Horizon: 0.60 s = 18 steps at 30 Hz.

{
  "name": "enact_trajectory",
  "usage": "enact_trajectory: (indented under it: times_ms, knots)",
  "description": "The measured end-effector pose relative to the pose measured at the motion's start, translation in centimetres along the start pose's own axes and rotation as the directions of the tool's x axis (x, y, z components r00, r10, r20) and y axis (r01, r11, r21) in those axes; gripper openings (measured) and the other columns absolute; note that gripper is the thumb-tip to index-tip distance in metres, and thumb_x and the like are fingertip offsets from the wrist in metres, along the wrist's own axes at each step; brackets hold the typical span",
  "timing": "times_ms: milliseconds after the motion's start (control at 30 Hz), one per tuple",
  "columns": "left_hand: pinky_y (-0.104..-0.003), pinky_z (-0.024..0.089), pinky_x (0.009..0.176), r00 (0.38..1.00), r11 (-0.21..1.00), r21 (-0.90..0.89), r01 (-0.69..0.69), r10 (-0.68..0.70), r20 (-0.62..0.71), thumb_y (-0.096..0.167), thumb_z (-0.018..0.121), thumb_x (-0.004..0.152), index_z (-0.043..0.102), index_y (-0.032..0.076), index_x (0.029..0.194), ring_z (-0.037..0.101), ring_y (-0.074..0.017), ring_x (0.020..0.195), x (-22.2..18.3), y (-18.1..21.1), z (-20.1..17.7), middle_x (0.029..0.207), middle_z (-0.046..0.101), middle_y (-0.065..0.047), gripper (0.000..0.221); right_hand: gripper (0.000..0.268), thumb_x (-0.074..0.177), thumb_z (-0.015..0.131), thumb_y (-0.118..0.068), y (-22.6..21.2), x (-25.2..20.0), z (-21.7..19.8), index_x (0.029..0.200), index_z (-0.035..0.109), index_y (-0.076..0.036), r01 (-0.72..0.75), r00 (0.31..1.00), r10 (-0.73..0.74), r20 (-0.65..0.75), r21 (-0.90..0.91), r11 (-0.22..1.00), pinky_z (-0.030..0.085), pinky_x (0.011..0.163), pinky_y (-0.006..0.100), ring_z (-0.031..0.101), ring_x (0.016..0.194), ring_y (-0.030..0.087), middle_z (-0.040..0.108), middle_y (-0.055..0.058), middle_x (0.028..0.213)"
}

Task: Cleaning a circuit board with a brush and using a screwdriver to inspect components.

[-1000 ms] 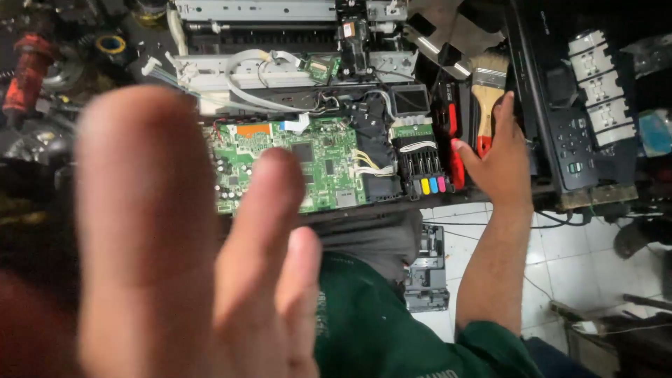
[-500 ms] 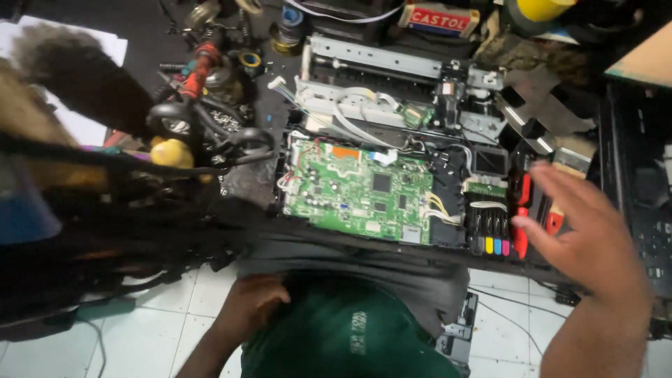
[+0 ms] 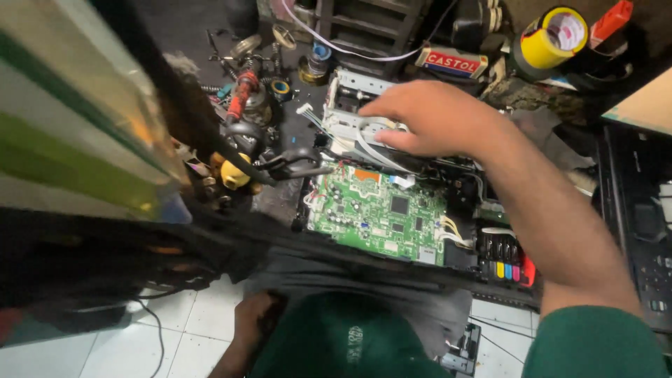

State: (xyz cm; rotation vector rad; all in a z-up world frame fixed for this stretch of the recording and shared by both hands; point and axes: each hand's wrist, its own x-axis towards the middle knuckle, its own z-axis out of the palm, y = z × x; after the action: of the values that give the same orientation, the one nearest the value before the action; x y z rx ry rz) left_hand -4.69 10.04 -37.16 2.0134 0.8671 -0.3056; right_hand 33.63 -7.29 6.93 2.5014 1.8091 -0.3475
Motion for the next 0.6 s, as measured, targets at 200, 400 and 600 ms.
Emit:
enact_trajectory:
  times_ms: [200, 400, 600]
  knots:
    - [-0.026, 0.053, 0.067, 0.857, 0.873, 0.035, -0.487, 0.485, -0.175, 0.006, 0.069, 0.080, 0.076, 0.024, 0.079, 0.067, -0.0075, 0.074, -0.6, -1.4, 0.0, 0.080, 0.075, 0.008, 0.019, 0.031, 0.098, 0.062, -0.029, -3.1, 4.5, -0.2, 0.125, 0.070, -0.017, -0.068, 0.989, 0.054, 0.137, 0.095, 0.993, 0.054, 0.094, 0.040, 0.069, 0.107, 0.020, 0.074, 0.001, 0.121]
    - [-0.031, 0.054, 0.065, 0.639, 0.682, 0.071, -0.728, 0.713, -0.289, 0.006, 0.066, 0.071, 0.077, 0.022, 0.084, 0.072, -0.0159, 0.070, -1.0, 0.6, -1.2, 0.081, 0.077, 0.003, 0.023, 0.028, 0.096, 0.065, -0.026, -2.9, 4.2, 2.8, 0.121, 0.071, -0.014, 0.194, 0.973, -0.201, 0.116, 0.072, 0.978, 0.058, 0.079, 0.036, 0.069, 0.093, 0.019, 0.072, 0.003, 0.107]
    - [-0.033, 0.059, 0.065, 0.675, 0.698, 0.133, -0.703, 0.715, -0.185, 0.010, 0.073, 0.075, 0.079, 0.020, 0.088, 0.074, -0.0183, 0.075, 0.0, 0.3, -1.1, 0.087, 0.079, -0.001, 0.018, 0.038, 0.106, 0.060, -0.038, -0.7, 0.7, 3.3, 0.075, 0.060, -0.017, 0.210, 0.963, -0.230, -0.141, -0.144, 0.967, 0.044, 0.046, 0.030, 0.058, 0.064, 0.016, 0.057, -0.004, 0.070]
